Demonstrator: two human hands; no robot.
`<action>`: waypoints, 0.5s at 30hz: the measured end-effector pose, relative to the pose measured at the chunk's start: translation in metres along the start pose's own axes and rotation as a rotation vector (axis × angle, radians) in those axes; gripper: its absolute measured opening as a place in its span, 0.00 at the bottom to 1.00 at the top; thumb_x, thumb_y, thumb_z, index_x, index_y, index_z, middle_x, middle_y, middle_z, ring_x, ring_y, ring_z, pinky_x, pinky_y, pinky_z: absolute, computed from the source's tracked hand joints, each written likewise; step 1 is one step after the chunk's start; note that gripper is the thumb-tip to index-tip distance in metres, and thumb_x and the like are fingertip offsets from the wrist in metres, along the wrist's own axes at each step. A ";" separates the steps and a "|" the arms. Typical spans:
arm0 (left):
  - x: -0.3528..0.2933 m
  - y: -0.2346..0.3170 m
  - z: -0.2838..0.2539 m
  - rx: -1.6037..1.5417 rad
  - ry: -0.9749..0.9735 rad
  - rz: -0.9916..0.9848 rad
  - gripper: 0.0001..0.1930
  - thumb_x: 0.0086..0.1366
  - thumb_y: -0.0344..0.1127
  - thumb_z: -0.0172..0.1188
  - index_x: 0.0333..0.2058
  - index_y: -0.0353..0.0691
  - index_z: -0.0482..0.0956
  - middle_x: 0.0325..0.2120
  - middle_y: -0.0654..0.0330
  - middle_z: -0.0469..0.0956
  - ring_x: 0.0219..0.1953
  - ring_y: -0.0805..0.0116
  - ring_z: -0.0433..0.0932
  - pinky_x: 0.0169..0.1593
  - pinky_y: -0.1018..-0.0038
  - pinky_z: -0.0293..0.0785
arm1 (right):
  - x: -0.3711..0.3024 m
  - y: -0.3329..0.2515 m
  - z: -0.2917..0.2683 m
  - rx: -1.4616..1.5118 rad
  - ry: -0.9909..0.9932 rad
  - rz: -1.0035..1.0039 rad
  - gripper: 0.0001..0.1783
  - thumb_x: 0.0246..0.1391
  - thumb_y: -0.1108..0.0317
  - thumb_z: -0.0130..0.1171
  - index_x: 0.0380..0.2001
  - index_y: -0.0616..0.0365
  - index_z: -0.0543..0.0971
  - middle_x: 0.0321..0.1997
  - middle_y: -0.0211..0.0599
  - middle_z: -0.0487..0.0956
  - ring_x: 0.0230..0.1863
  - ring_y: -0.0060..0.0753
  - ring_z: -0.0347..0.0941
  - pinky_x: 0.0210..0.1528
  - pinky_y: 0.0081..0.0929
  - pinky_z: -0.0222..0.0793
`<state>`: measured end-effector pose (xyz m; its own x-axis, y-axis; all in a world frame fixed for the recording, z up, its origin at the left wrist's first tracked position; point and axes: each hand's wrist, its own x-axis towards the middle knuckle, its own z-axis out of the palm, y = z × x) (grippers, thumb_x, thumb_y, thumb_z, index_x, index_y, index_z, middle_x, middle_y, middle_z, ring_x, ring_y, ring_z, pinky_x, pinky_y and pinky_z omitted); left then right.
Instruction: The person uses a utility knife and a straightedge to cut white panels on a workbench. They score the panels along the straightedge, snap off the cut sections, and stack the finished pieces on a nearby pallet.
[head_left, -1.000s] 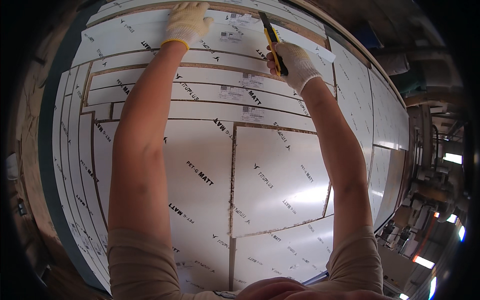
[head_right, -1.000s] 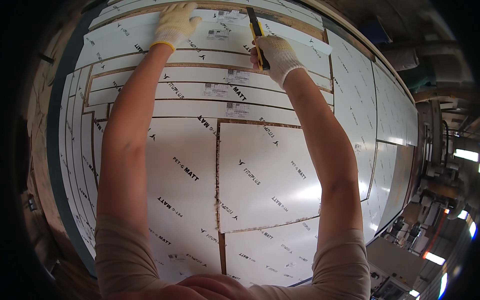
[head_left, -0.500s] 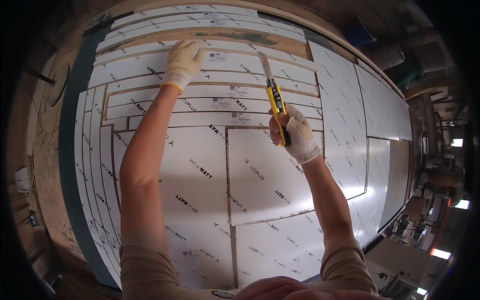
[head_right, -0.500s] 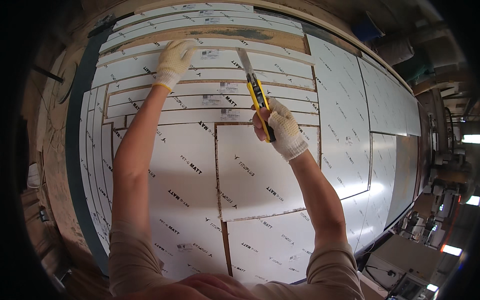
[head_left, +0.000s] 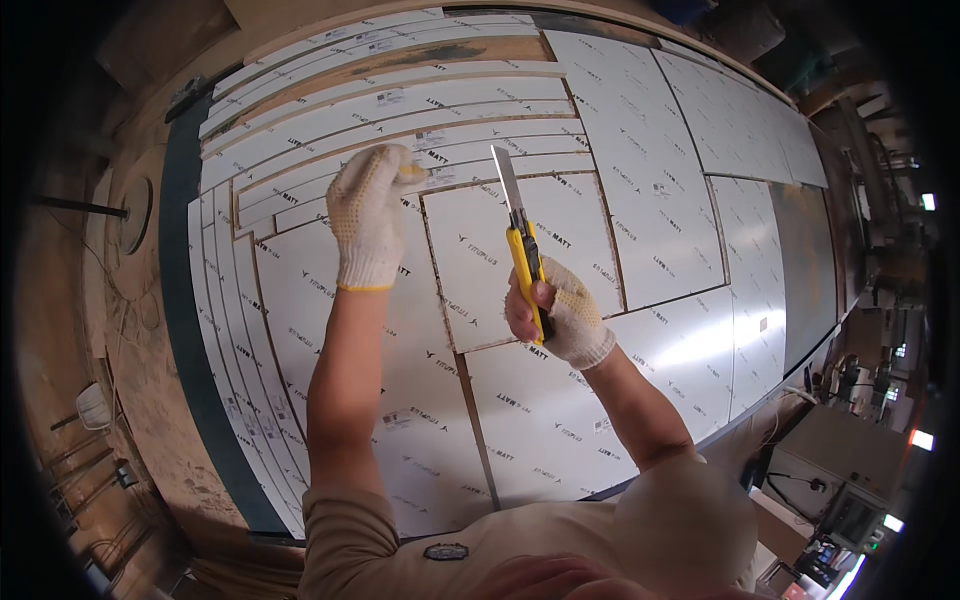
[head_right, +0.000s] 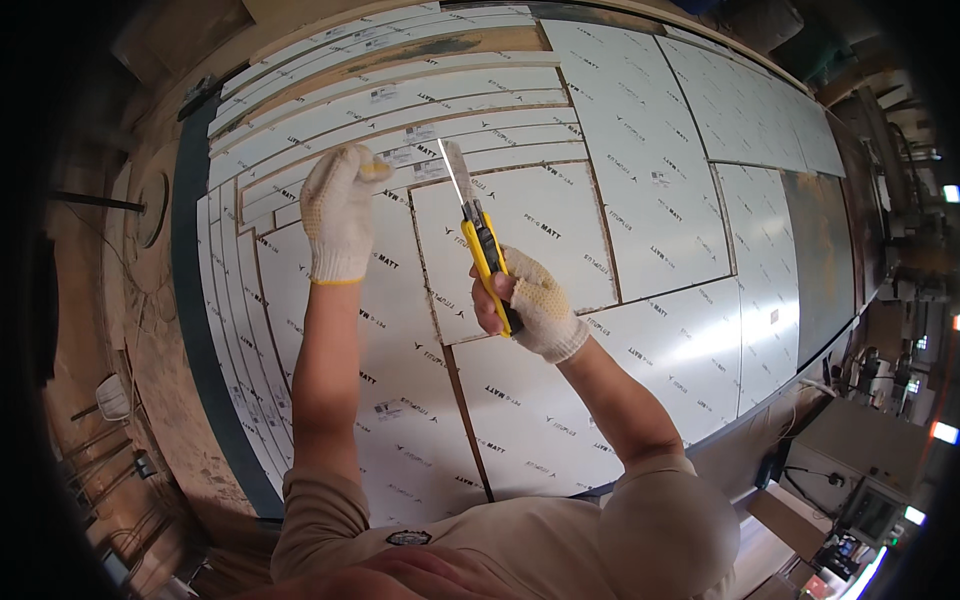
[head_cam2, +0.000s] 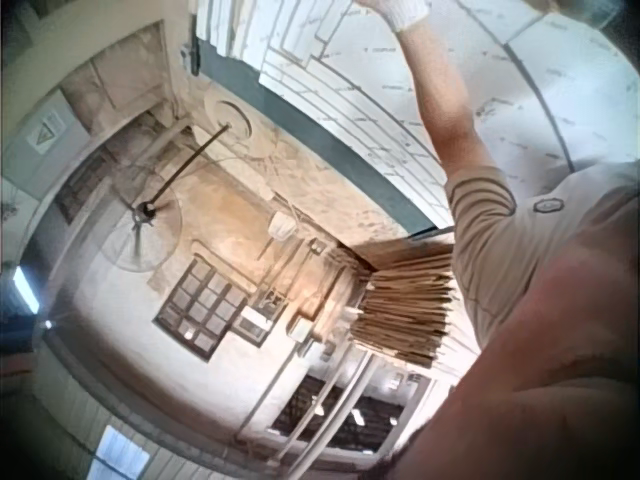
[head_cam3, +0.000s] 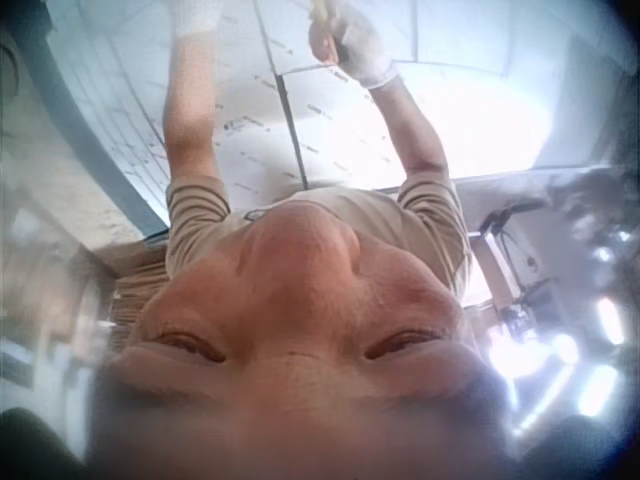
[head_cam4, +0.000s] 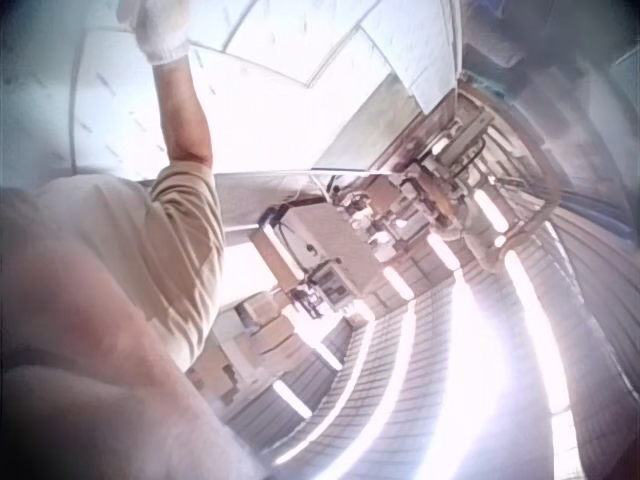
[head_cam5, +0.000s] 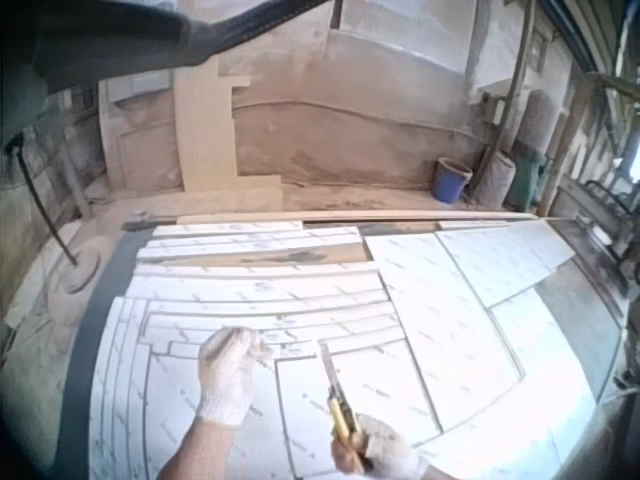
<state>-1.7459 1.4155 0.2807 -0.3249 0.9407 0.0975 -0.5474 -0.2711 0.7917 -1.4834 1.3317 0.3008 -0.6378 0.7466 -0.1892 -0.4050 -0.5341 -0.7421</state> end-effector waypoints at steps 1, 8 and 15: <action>0.028 0.002 -0.015 0.314 0.078 0.025 0.12 0.69 0.37 0.65 0.41 0.32 0.85 0.37 0.53 0.85 0.38 0.64 0.84 0.50 0.66 0.80 | -0.001 0.002 -0.003 0.061 -0.008 -0.020 0.27 0.66 0.48 0.63 0.53 0.60 0.70 0.28 0.31 0.75 0.23 0.25 0.70 0.27 0.26 0.66; 0.235 -0.058 -0.094 2.116 -0.323 0.275 0.41 0.65 0.57 0.66 0.71 0.51 0.64 0.72 0.54 0.65 0.72 0.53 0.65 0.73 0.55 0.63 | 0.027 0.008 -0.046 -0.051 0.126 0.001 0.24 0.70 0.56 0.57 0.59 0.59 0.67 0.36 0.36 0.79 0.32 0.29 0.77 0.40 0.31 0.74; 0.301 -0.116 -0.135 2.226 -0.571 0.118 0.34 0.72 0.57 0.56 0.71 0.51 0.64 0.70 0.54 0.66 0.73 0.53 0.62 0.74 0.56 0.60 | 0.041 0.019 -0.104 -0.043 0.339 0.126 0.25 0.70 0.43 0.55 0.34 0.56 0.72 0.21 0.30 0.71 0.14 0.21 0.63 0.19 0.23 0.63</action>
<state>-1.8841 1.7026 0.1368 0.1144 0.9927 -0.0384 0.9908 -0.1168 -0.0681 -1.4491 1.3931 0.2117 -0.4243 0.7687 -0.4786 -0.3045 -0.6189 -0.7241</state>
